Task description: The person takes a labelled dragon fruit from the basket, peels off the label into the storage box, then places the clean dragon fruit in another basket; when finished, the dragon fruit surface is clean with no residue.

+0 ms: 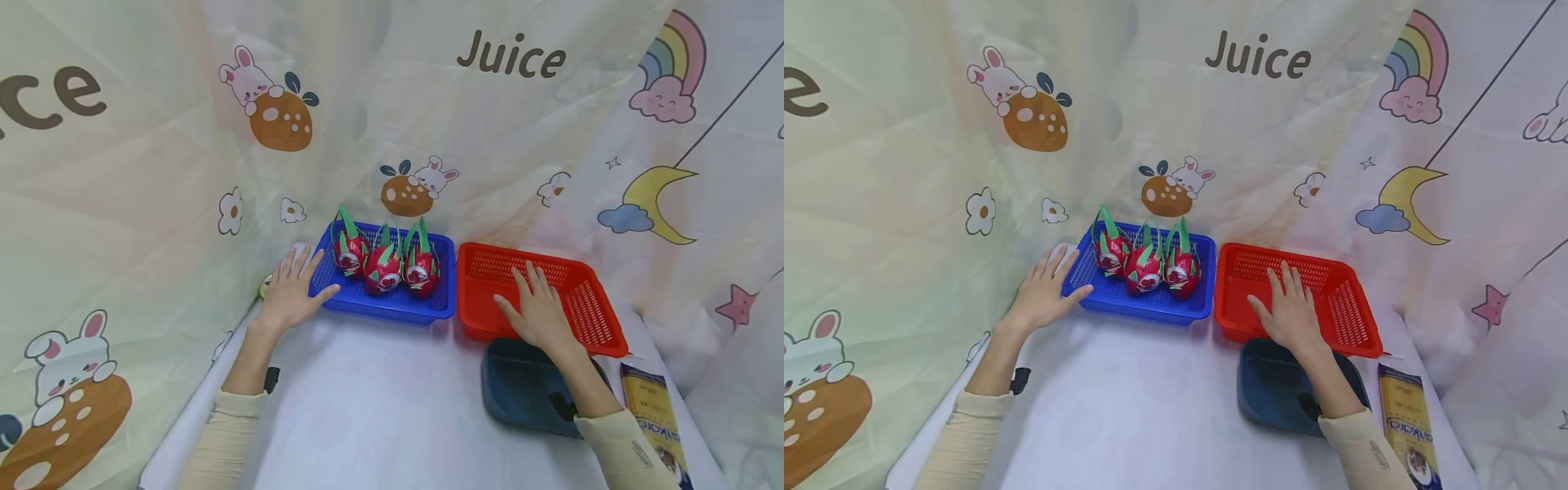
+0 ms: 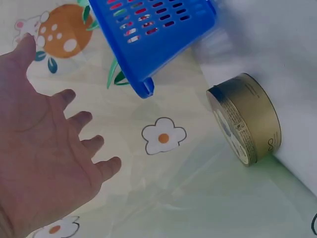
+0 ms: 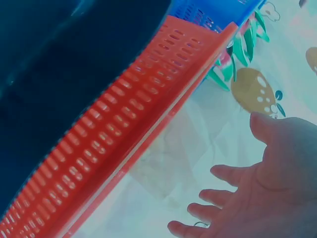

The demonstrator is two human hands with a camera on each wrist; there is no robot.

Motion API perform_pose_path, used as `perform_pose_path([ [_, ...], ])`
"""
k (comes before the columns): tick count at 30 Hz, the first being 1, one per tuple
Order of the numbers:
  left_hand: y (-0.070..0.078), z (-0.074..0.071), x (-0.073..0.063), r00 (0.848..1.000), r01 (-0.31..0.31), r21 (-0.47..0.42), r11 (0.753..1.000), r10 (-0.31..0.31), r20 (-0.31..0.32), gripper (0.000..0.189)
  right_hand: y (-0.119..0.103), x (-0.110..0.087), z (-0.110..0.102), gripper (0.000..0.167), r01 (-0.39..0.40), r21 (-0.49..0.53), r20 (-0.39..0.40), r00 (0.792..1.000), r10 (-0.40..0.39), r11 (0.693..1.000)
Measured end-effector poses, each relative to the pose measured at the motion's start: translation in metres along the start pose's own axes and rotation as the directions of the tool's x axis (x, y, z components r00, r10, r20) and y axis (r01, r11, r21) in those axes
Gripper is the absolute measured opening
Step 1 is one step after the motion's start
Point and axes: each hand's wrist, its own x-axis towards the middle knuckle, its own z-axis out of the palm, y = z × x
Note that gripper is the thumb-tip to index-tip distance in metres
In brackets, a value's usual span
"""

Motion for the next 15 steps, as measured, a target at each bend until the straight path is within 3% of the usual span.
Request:
perform_pose_path([
  [8,-0.014,0.0,0.002,1.0,0.017,-0.102,0.995,-0.017,-0.001,0.096,-0.012,0.023,0.005,0.085,0.01,0.027,-0.012,1.0,-0.01,1.0],
  [15,-0.029,0.002,-0.001,0.999,0.047,-0.234,0.971,-0.052,-0.015,0.097,-0.03,0.044,0.006,0.081,0.005,0.065,-0.068,0.998,0.0,0.998],
])
